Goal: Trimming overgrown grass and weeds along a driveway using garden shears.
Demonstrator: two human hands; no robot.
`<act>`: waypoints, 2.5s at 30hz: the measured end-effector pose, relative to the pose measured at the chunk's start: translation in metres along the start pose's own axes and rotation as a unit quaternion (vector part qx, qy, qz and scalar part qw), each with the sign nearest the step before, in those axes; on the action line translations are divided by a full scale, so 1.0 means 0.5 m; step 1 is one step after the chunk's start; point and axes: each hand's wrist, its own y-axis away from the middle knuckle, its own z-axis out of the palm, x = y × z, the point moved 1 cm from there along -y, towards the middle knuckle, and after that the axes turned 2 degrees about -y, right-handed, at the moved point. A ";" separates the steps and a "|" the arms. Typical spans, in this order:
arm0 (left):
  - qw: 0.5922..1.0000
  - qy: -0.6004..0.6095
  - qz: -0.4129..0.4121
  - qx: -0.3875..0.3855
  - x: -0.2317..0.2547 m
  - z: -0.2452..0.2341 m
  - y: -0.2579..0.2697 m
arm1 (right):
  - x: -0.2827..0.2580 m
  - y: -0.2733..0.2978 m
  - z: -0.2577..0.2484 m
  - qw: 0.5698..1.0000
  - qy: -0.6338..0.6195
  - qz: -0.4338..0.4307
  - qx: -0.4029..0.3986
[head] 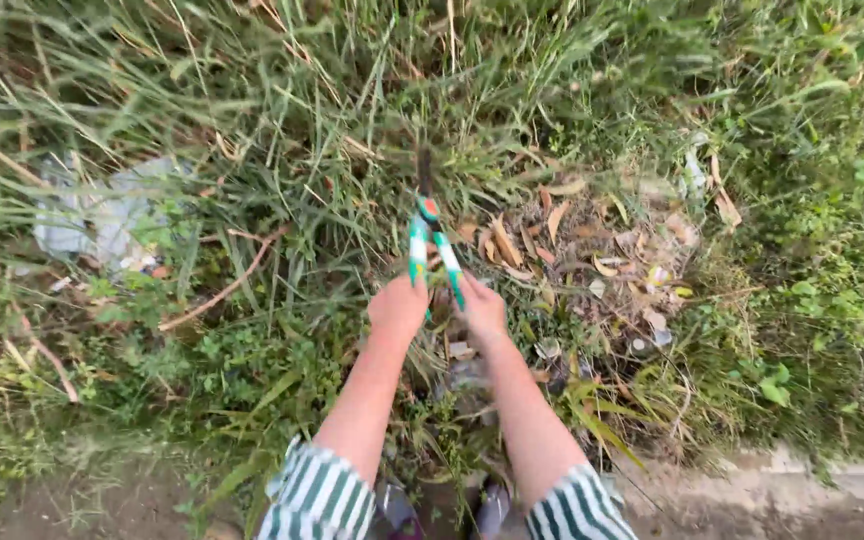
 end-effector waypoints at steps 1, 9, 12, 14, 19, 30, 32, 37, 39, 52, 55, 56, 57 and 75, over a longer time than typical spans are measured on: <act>0.999 0.023 0.011 -0.033 -0.004 -0.024 0.012 | -0.024 0.024 -0.019 1.000 -0.009 0.029 0.006; 0.980 0.116 -0.020 -0.159 -0.141 0.022 0.236 | 0.116 0.233 -0.168 0.998 -0.040 0.055 0.017; 0.955 0.243 -0.059 -0.161 -0.263 0.058 0.269 | 0.132 0.282 -0.220 0.999 0.007 0.033 -0.026; 0.920 0.336 -0.087 -0.183 -0.325 0.053 0.272 | 0.059 0.325 -0.225 0.996 0.075 0.012 -0.042; 0.973 0.198 -0.036 -0.111 -0.489 0.078 0.295 | 0.063 0.359 -0.249 0.967 0.218 -0.041 -0.123; 0.967 0.208 -0.098 -0.110 -0.463 -0.061 0.336 | 0.032 0.340 -0.154 0.976 0.151 0.000 -0.159; 0.939 0.274 -0.144 -0.147 -0.455 -0.074 0.366 | 0.033 0.355 -0.153 0.980 0.109 0.055 -0.155; 0.950 0.252 -0.120 -0.136 -0.472 -0.064 0.349 | 0.065 0.345 -0.154 0.978 0.164 0.020 -0.130; 0.961 0.216 -0.108 -0.136 -0.490 -0.051 0.338 | 0.081 0.336 -0.156 0.975 0.184 0.017 -0.124; 0.986 0.121 -0.091 -0.074 -0.469 -0.167 0.091 | -0.037 0.100 -0.003 0.951 0.288 -0.020 -0.110; 0.995 0.000 -0.096 0.028 -0.307 -0.146 0.075 | -0.001 0.109 0.142 0.966 0.251 -0.055 -0.033; 0.995 0.000 -0.101 0.024 -0.295 -0.125 0.071 | 0.077 0.060 0.145 0.965 0.254 -0.050 -0.035; 0.991 0.005 -0.126 0.050 -0.283 -0.105 0.070 | 0.151 0.017 0.146 0.939 0.291 -0.181 0.006; 0.990 0.088 -0.109 0.028 -0.269 -0.149 0.254 | 0.002 0.220 -0.121 0.986 0.141 0.022 -0.088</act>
